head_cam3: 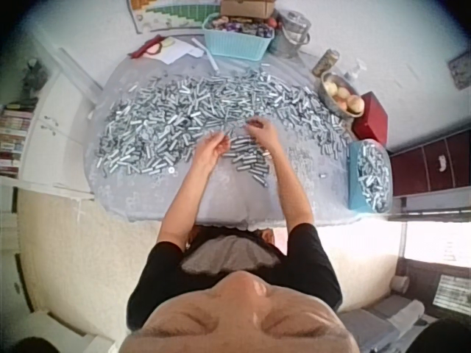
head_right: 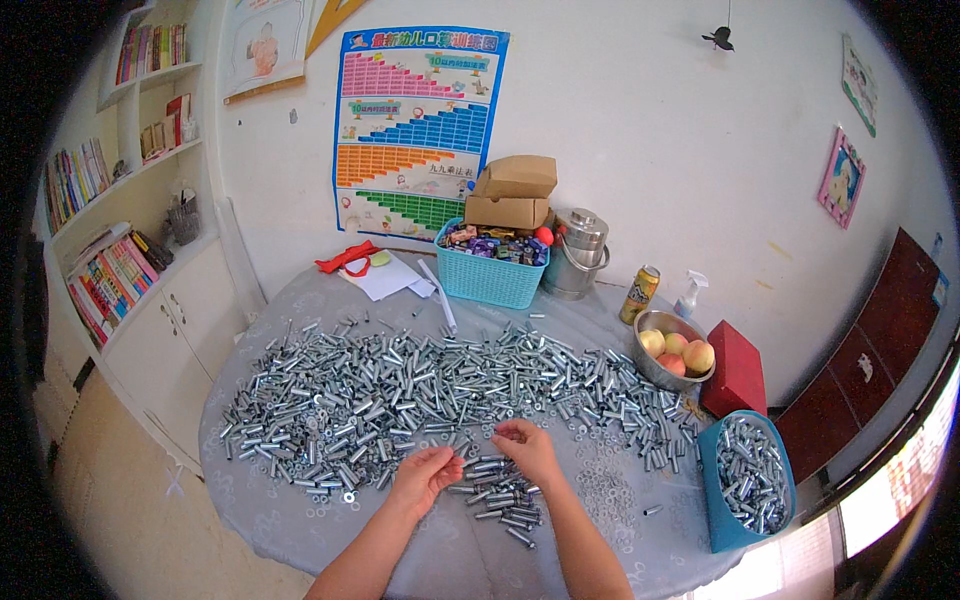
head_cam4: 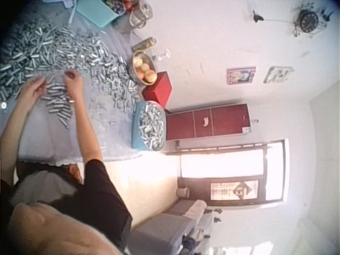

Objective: The person sits at a table covered with a large pile of metal bolts and washers. They repeatedly pick up individual bolts and washers, screw them together by hand, and place the assembled units into a blue plastic bin on the right side of the table.

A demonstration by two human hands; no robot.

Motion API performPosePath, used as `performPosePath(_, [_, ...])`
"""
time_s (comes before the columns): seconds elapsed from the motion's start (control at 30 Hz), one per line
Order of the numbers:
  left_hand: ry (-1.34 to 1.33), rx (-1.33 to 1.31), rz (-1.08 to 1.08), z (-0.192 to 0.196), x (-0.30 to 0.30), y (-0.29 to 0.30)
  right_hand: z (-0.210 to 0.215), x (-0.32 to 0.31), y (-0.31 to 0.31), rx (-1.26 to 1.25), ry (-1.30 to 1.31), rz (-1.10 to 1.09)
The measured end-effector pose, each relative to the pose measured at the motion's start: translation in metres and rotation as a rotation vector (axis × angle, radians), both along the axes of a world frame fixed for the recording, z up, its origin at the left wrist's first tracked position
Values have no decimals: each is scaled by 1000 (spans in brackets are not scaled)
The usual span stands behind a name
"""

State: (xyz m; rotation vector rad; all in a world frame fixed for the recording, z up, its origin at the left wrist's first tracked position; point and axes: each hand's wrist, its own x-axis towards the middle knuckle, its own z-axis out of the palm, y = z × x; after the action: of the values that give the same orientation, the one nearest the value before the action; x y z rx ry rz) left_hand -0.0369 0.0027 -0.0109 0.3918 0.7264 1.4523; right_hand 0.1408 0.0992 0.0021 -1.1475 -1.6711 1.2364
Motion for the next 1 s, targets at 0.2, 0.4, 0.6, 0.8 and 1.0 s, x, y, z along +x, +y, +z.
performPosePath(0.2, [23, 11, -60, 2, 2, -1, 18, 3, -25, -95, 351, 154])
performPosePath(0.4, [156, -44, -50, 4, 4, -1, 9, 2, -29, -12, 324, 142])
performPosePath(0.6, [346, -3, -24, 15, 7, -5, 21, 10, -37, 156, -48, 134])
performPosePath(0.8, [456, 179, -63, 15, 14, -7, 21, 14, -39, -81, -141, 76])
performPosePath(1.0, [362, 133, -61, 19, 14, -9, 26, 5, -42, 84, -299, -134])
